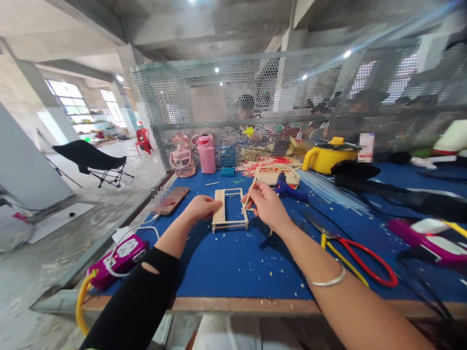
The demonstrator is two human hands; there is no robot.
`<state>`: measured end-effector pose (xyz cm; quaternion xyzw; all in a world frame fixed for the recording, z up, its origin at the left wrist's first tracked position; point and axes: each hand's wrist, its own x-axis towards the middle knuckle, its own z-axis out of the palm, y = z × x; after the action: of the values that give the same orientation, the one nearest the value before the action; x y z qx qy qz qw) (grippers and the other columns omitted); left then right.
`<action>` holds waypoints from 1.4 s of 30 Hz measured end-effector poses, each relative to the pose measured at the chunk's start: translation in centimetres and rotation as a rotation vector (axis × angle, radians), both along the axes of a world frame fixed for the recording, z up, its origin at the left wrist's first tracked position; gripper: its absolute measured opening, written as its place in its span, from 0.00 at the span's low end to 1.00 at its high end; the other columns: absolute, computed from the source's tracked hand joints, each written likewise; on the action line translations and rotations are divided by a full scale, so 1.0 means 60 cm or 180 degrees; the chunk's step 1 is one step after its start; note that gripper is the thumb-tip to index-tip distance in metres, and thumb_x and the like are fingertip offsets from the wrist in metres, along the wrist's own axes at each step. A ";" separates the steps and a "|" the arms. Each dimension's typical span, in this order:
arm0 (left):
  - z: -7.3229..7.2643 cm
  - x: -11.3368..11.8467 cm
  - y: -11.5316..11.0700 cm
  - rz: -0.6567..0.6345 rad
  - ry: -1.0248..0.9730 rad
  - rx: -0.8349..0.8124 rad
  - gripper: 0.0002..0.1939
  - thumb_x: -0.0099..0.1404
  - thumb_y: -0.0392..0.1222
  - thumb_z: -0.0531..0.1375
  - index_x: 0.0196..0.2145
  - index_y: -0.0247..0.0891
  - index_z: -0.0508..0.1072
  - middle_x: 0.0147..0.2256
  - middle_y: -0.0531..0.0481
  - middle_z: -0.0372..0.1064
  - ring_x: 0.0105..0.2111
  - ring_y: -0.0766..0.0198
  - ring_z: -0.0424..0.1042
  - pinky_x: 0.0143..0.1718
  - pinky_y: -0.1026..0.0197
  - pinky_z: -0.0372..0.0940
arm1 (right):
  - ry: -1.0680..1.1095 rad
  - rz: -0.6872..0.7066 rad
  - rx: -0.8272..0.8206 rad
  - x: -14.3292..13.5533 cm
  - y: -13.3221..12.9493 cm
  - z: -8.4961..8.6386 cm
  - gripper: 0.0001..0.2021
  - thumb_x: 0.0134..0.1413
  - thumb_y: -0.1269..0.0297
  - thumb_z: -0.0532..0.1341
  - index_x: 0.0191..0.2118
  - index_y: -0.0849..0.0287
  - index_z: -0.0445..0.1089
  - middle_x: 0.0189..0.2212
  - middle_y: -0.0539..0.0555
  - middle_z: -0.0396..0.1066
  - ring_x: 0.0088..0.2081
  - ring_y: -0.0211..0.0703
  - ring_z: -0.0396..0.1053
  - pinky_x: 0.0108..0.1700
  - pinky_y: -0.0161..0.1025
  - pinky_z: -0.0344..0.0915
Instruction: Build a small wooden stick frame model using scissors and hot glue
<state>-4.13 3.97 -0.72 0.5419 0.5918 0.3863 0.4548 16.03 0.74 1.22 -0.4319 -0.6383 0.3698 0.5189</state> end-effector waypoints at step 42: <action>-0.024 0.056 -0.026 -0.0416 -0.0204 0.1360 0.07 0.55 0.39 0.60 0.33 0.38 0.66 0.29 0.50 0.74 0.29 0.62 0.73 0.33 0.61 0.66 | -0.1839 -0.0314 0.0556 -0.018 -0.006 -0.037 0.07 0.56 0.71 0.55 0.37 0.58 0.70 0.31 0.54 0.76 0.32 0.41 0.71 0.34 0.33 0.59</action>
<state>-0.80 2.38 -2.16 0.6506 0.4455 0.4897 0.3722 14.97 0.38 -0.98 -0.5034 -0.7671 0.1497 0.3684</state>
